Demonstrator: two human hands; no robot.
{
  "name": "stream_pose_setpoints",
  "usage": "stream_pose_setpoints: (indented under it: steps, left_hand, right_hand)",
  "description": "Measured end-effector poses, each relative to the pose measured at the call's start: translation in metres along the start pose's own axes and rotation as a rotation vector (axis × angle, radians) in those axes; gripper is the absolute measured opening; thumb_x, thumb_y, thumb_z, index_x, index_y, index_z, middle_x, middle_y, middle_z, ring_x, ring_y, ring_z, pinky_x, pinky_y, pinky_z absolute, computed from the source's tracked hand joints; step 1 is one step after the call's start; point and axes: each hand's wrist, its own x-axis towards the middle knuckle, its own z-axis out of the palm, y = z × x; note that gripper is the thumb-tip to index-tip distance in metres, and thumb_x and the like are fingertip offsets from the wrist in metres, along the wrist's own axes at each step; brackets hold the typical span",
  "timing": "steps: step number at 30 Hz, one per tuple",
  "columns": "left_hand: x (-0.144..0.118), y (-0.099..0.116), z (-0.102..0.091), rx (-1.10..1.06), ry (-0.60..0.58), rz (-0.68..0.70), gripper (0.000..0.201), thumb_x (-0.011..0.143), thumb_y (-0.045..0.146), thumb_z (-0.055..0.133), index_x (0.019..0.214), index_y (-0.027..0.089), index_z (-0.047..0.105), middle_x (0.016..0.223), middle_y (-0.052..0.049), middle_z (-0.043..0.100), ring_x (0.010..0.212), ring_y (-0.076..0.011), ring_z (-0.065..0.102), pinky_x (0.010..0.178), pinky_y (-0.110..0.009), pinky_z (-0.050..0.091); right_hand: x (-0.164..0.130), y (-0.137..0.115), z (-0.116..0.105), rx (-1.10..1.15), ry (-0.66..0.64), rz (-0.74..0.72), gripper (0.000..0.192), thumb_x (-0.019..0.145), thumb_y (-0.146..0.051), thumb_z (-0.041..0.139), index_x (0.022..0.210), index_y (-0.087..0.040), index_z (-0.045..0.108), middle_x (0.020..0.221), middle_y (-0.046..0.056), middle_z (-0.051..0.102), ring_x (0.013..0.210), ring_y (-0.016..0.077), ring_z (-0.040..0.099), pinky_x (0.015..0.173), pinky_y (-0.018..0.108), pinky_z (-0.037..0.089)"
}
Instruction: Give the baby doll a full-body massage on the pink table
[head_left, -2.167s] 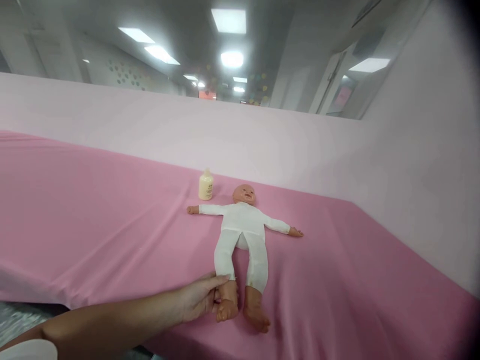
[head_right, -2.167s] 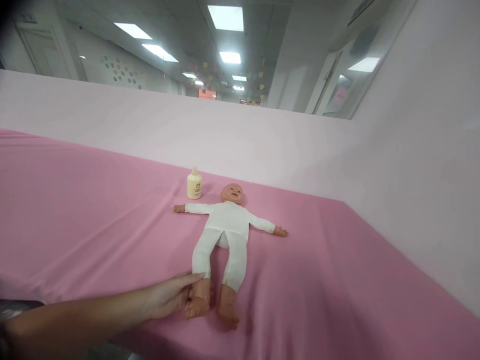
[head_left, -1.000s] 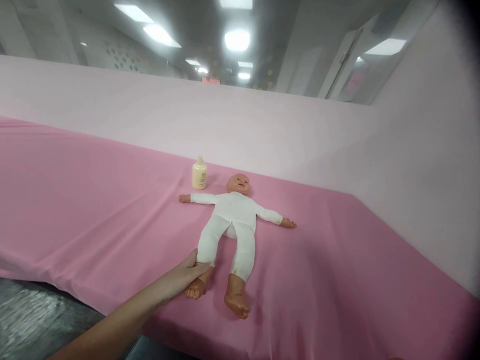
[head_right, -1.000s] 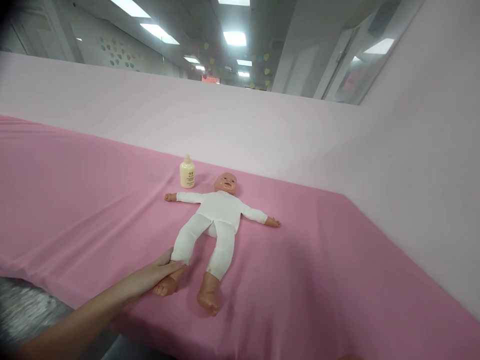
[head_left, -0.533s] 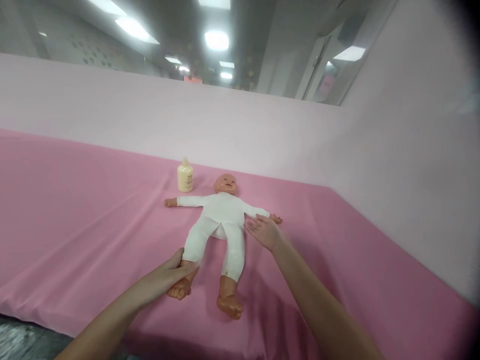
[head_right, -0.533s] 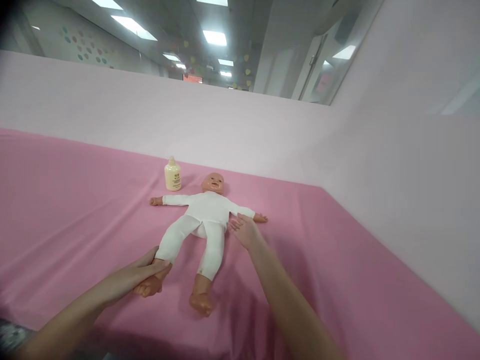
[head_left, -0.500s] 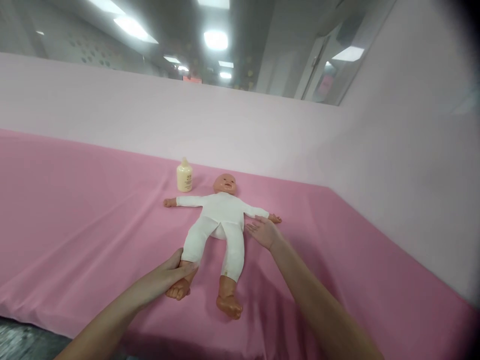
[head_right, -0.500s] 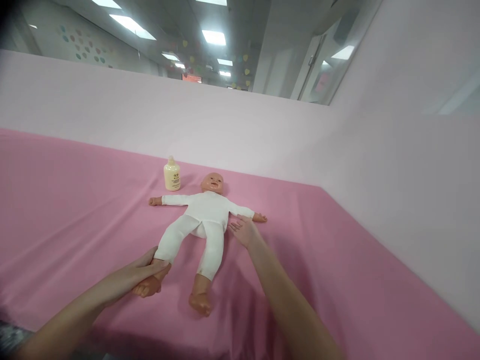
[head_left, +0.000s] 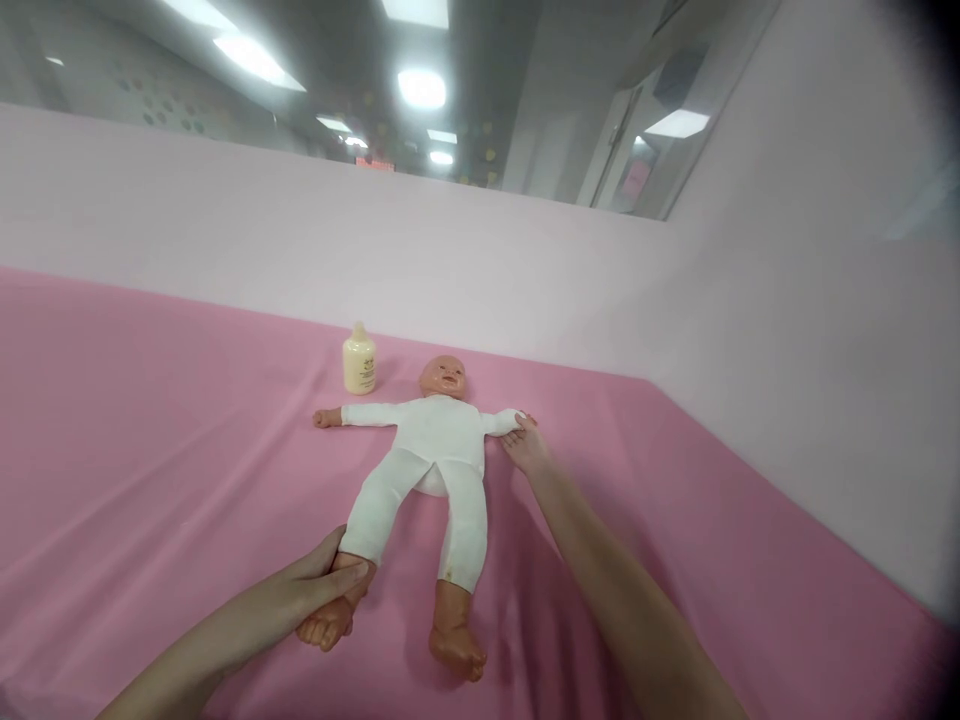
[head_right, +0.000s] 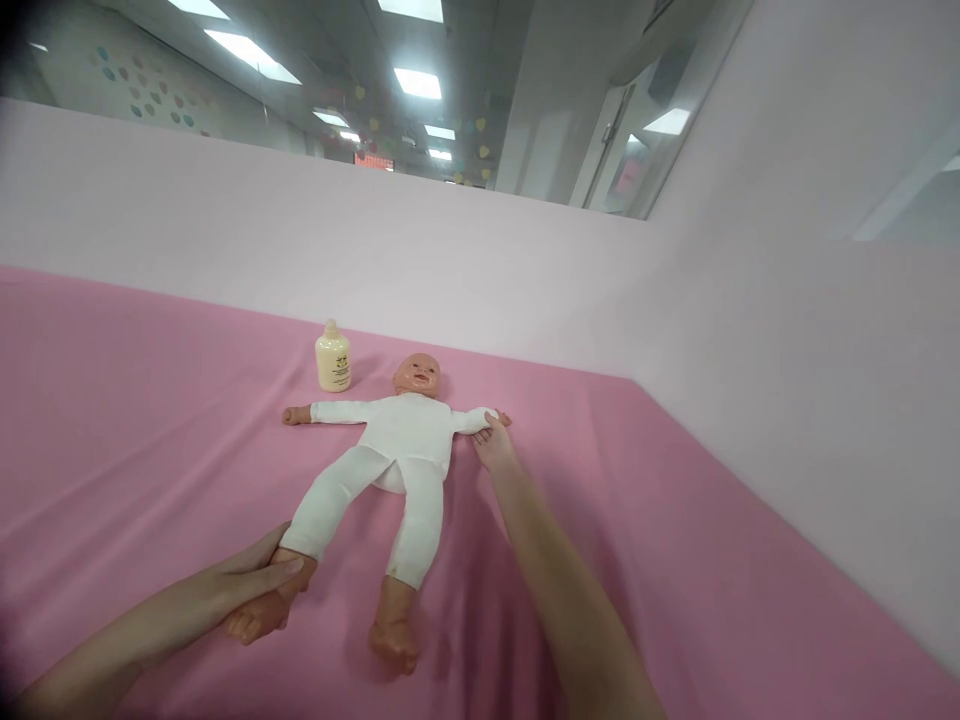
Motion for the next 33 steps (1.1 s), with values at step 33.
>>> stream_pose_setpoints:
  steps: [33]
  left_hand:
    - [0.099, 0.0, -0.036, 0.0, -0.737, -0.275, 0.055, 0.049, 0.033, 0.093, 0.1, 0.025, 0.072, 0.101, -0.002, 0.075, 0.104, -0.0295, 0.069, 0.09, -0.041, 0.054]
  right_hand:
    - [-0.009, 0.026, 0.009, -0.042, -0.008, -0.045, 0.047, 0.082, -0.036, 0.064, 0.127, -0.031, 0.049, 0.124, 0.002, 0.064, 0.114, 0.0206, 0.063, 0.094, 0.037, 0.055]
